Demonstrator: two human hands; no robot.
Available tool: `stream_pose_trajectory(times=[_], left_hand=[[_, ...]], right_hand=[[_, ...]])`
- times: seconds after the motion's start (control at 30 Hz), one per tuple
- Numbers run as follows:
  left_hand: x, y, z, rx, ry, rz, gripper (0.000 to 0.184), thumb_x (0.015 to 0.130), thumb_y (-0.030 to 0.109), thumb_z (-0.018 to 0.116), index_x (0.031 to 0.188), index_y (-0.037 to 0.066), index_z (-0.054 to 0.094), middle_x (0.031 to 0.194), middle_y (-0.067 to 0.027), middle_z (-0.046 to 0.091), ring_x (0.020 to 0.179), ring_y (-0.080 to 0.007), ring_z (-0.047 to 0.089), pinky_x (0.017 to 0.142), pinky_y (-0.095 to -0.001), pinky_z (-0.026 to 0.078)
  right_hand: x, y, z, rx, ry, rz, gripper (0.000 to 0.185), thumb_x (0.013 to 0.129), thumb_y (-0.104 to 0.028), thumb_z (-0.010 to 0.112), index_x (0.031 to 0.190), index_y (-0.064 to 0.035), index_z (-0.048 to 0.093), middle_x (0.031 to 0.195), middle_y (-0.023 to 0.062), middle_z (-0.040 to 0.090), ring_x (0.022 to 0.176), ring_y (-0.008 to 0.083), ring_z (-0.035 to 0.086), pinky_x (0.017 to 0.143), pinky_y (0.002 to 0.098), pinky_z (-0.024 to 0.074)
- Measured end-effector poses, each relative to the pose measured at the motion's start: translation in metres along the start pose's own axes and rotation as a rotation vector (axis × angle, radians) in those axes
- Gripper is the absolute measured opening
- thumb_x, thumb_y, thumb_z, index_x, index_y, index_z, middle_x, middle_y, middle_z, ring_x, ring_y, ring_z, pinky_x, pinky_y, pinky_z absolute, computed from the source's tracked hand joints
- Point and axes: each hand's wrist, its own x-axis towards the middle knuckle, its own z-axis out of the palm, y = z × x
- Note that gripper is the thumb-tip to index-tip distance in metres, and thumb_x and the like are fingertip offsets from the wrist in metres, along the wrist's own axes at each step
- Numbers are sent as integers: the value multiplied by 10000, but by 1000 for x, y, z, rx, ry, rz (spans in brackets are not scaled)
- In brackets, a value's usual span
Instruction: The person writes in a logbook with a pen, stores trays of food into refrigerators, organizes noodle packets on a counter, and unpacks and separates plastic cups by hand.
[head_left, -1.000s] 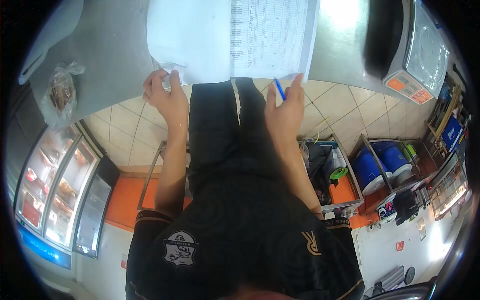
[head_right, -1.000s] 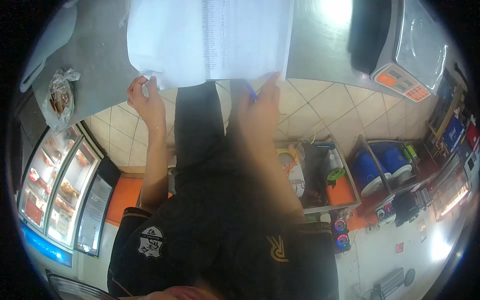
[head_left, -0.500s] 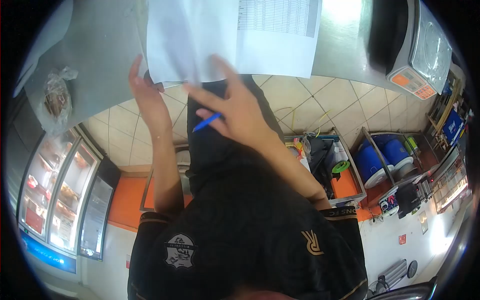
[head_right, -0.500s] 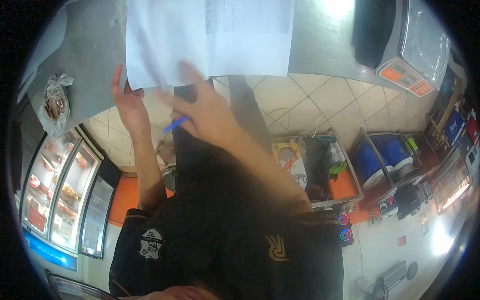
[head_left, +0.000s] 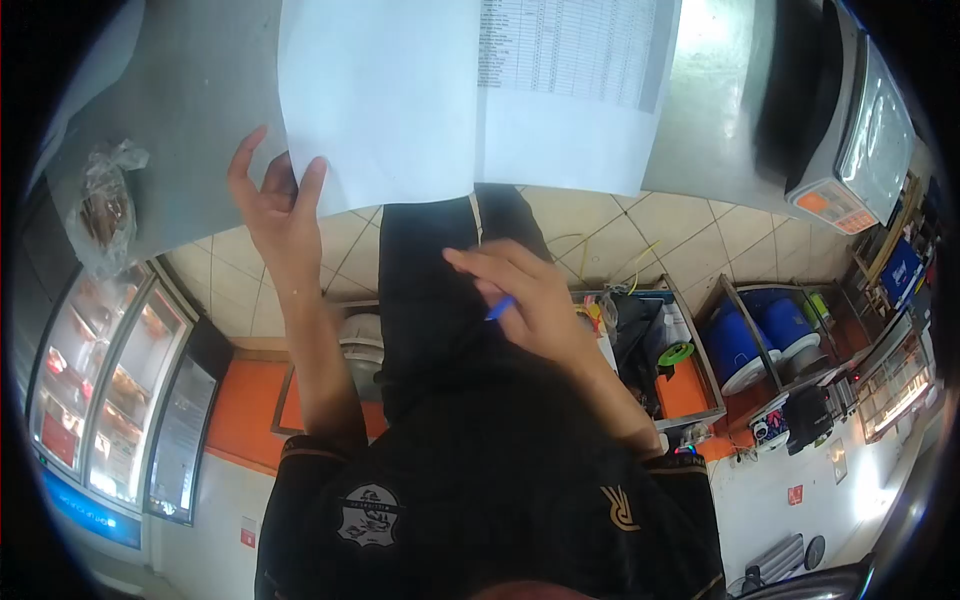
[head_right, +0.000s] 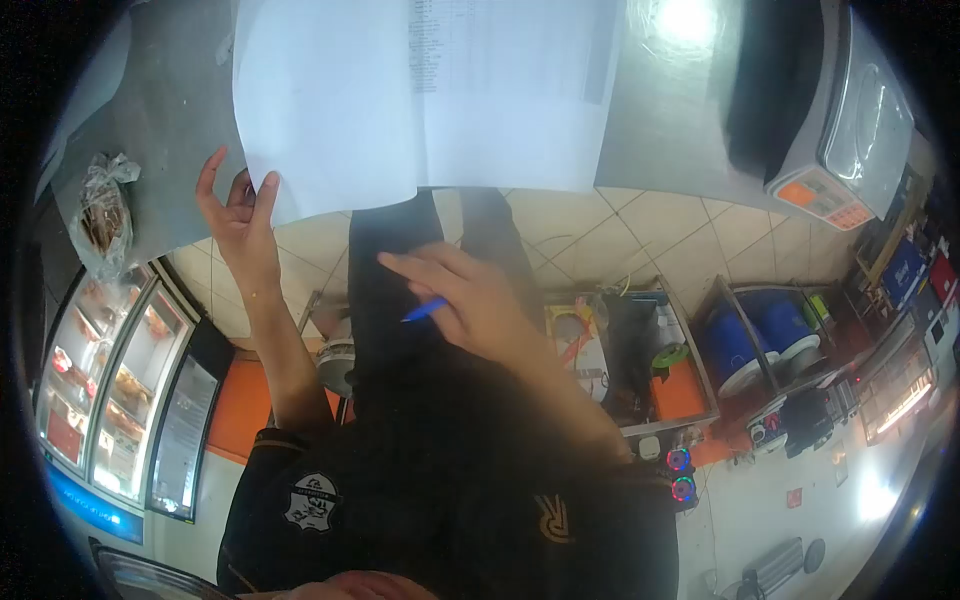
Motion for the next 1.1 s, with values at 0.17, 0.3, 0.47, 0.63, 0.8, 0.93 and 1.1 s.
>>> stream_pose_trajectory(times=[0.17,0.3,0.47,0.63,0.8,0.93,1.1], left_hand=[[5,-49,-11,178,39,256,258,861,-7,698,1104,42,629,1007,-66,658,957,-141,573,845,-260,444],[6,-50,-6,395,146,342,135,837,14,717,958,70,702,989,-29,655,900,-144,549,782,-270,431],[4,-50,-5,448,168,335,153,827,25,724,968,82,711,979,-29,651,889,-140,536,763,-269,406],[6,-50,-1,370,190,336,149,834,23,719,972,78,713,973,-28,636,900,-136,523,780,-267,392],[2,-51,-3,332,182,293,159,837,4,709,983,67,709,979,-32,614,911,-130,515,788,-269,389],[1,-47,-3,293,175,252,166,838,-19,694,988,52,699,987,-34,601,910,-126,506,804,-266,385],[2,-47,-1,267,170,221,173,838,-34,681,991,45,692,998,-37,595,899,-128,498,814,-261,380]], right_hand=[[-49,84,8,-219,-59,344,488,819,76,493,1280,-59,580,1127,194,641,1053,397,614,911,420,502],[-65,133,22,-278,-87,507,480,822,35,472,1283,-54,570,1188,229,620,1113,423,581,965,468,477],[-111,231,48,-323,-201,439,438,829,-10,492,1259,-26,574,1189,243,615,1101,429,579,948,480,479],[-105,240,39,-269,-327,527,404,834,-43,505,1230,-17,578,1172,257,613,1073,444,578,912,498,484],[-98,234,39,-312,-323,417,343,846,-67,512,1177,-8,578,1098,267,618,1028,461,576,889,520,480],[-107,253,44,-343,-340,458,320,852,-88,523,1159,-8,564,1079,264,616,1049,457,563,898,527,473],[-109,258,45,-339,-387,468,295,856,-110,528,1136,-21,553,1079,265,604,1055,457,565,899,540,469]])
